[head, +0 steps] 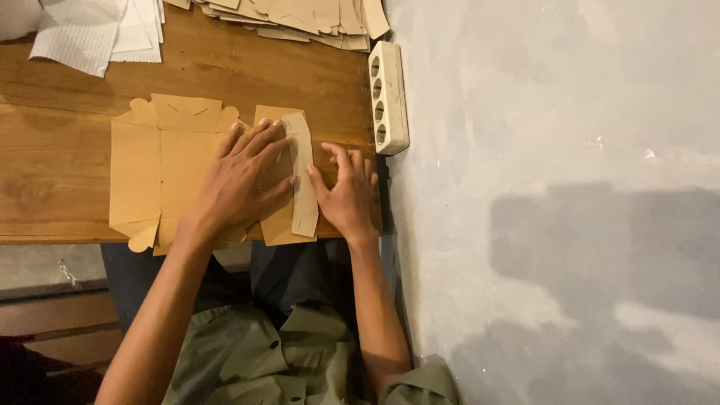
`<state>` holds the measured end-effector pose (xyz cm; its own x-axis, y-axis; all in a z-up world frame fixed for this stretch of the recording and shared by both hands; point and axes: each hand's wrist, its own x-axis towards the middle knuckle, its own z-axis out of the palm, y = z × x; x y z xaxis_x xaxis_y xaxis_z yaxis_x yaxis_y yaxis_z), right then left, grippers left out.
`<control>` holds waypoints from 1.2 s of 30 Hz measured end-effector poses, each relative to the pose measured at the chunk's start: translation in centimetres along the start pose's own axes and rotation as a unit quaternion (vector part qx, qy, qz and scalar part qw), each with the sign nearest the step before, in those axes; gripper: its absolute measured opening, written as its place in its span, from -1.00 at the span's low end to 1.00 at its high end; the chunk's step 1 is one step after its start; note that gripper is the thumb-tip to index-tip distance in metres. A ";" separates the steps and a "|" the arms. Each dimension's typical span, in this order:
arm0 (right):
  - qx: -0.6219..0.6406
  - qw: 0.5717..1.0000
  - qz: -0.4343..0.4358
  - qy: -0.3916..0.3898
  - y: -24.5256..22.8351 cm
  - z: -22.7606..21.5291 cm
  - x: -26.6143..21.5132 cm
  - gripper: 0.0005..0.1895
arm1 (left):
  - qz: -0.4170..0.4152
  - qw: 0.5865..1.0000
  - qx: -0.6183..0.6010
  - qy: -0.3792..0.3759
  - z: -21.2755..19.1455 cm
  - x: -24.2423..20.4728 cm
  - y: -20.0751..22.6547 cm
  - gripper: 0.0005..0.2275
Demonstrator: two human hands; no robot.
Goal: The person folds and assembles flat cardboard box blanks into three-dimensional boxes by hand. They fold along pre-scored lines, tuck flaps into slots, and secure the structure without using tools. The process is repeated for multiple units on a wooden table.
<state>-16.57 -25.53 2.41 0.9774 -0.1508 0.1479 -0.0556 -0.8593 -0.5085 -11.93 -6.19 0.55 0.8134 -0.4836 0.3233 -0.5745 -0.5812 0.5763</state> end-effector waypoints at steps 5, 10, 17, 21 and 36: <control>-0.006 1.000 -0.012 0.006 1.1 1.5 3.8 -0.56 | -0.002 1.000 -0.008 -0.006 -0.3 0.1 0.3 -0.46; -0.013 1.000 -0.002 0.002 1.5 2.2 6.6 -0.59 | 0.000 1.000 -0.010 -0.006 -0.4 0.2 0.3 -0.47; 0.001 1.000 0.000 -0.011 0.6 1.4 5.4 -0.58 | -0.002 1.000 -0.010 -0.008 -0.2 0.0 0.1 -0.47; 0.017 1.000 -0.003 -0.013 -0.1 0.6 3.4 -0.58 | -0.002 1.000 -0.015 -0.009 -0.7 0.1 0.6 -0.47; 0.054 0.998 -0.018 0.000 -1.6 -1.8 -4.9 -0.60 | -0.003 1.000 -0.003 -0.014 -0.4 0.1 0.2 -0.46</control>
<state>-21.60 -24.36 4.05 0.9785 -0.1212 0.1667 0.0008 -0.8066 -0.5911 -11.87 -6.11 0.97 0.8137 -0.4982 0.2995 -0.5694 -0.5795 0.5831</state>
